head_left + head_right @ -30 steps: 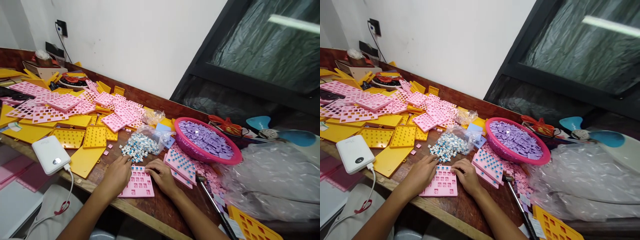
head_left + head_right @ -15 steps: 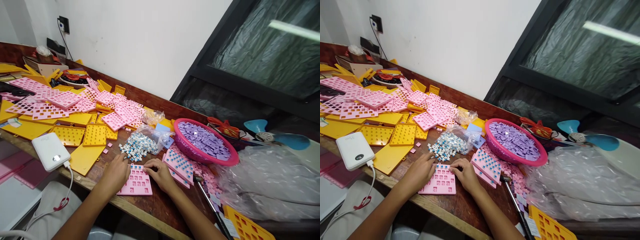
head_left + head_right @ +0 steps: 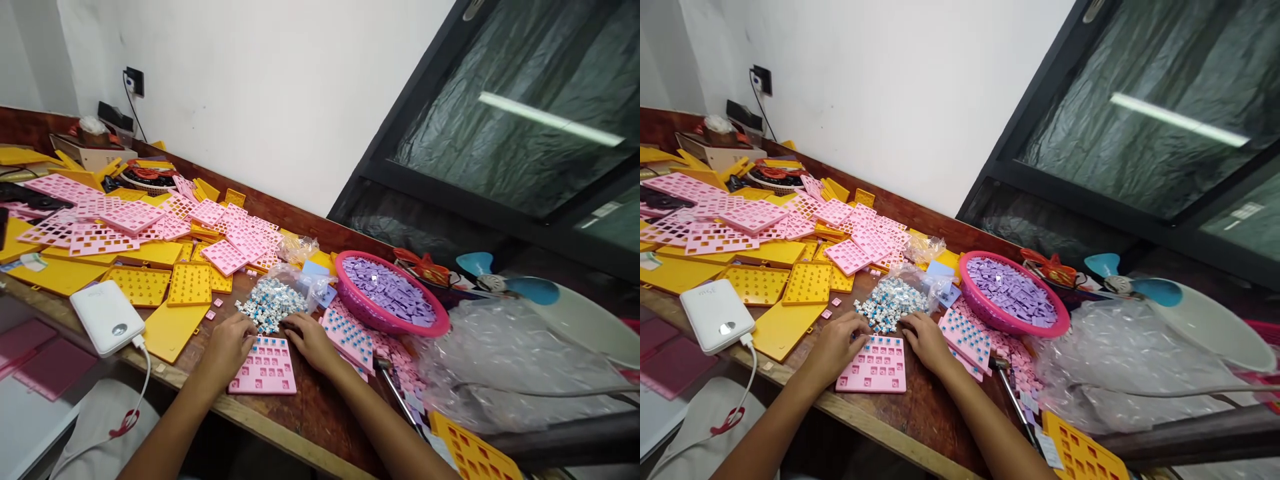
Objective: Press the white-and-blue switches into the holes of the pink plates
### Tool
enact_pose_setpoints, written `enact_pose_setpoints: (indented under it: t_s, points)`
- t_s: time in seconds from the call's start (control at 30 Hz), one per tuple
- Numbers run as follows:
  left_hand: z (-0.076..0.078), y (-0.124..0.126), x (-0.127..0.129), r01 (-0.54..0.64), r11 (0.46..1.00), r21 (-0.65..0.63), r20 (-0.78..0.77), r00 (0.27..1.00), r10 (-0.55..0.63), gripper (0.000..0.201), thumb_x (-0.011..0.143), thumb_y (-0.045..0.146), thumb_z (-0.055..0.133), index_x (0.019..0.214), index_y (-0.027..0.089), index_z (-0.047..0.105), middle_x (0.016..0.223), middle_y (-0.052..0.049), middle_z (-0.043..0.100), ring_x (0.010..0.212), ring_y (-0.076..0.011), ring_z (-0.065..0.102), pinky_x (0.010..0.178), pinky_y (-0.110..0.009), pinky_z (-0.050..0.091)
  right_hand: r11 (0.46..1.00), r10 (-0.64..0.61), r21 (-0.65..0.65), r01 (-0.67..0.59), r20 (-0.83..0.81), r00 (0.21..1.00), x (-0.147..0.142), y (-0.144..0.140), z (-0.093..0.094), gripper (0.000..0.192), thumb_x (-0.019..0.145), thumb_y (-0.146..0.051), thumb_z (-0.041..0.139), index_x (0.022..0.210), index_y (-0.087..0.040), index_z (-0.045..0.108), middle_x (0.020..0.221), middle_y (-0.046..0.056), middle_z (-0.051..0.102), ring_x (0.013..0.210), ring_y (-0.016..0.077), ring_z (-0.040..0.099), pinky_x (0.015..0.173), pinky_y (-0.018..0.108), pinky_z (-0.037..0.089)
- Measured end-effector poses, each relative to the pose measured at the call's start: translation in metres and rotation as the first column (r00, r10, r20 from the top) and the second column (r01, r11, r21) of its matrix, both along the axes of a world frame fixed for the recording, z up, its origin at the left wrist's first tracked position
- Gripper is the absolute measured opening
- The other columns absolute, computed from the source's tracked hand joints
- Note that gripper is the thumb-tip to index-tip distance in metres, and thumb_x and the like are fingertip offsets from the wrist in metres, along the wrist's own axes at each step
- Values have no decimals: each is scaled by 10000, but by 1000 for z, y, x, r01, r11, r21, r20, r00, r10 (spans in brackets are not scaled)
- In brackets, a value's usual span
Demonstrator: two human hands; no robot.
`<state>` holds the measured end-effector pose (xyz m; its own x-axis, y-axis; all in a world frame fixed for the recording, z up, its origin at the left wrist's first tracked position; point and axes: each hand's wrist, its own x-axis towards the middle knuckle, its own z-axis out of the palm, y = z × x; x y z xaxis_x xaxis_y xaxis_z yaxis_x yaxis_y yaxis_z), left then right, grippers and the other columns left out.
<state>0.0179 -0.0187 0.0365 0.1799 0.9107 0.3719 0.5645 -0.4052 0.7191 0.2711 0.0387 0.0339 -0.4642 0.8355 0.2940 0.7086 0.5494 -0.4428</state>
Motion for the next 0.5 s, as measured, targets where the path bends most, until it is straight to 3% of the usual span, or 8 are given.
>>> enact_pose_setpoints:
  t_s: [0.17, 0.3, 0.4, 0.5]
  points:
    - [18, -12, -13, 0, 1000, -22, 44, 999, 1, 121, 888, 119, 572, 863, 214, 642, 899, -22, 707, 841, -185, 658, 761, -288, 485, 1000, -29, -1, 29, 83, 996, -13, 25, -2, 156, 842, -157, 726, 991, -203, 721, 938, 36, 726, 880, 211, 665, 801, 323, 495]
    - [25, -23, -30, 91, 989, -116, -73, 992, -100, 175, 926, 196, 585, 1061, 249, 683, 981, -15, 745, 883, -197, 689, 765, -280, 484, 997, -72, 16, 70, 95, 993, -19, 36, -4, 26, 841, -166, 708, 852, -185, 694, 820, 22, 709, 770, 192, 639, 713, 293, 463]
    - [24, -29, -35, 146, 983, -110, -168, 972, -163, 201, 936, 160, 554, 994, 252, 723, 1052, -24, 728, 954, -192, 694, 827, -272, 479, 996, -86, 32, 83, 111, 990, -18, 34, 1, 33, 853, -181, 670, 839, -186, 699, 810, 29, 712, 765, 198, 635, 719, 301, 455]
    - [25, -34, -34, 136, 984, -111, -280, 946, -162, 220, 936, 150, 541, 914, 245, 738, 1031, -38, 696, 895, -188, 695, 762, -268, 470, 996, -83, 50, 78, 113, 990, -19, 18, 12, 71, 864, -197, 644, 860, -194, 715, 855, 41, 732, 794, 213, 649, 746, 321, 468]
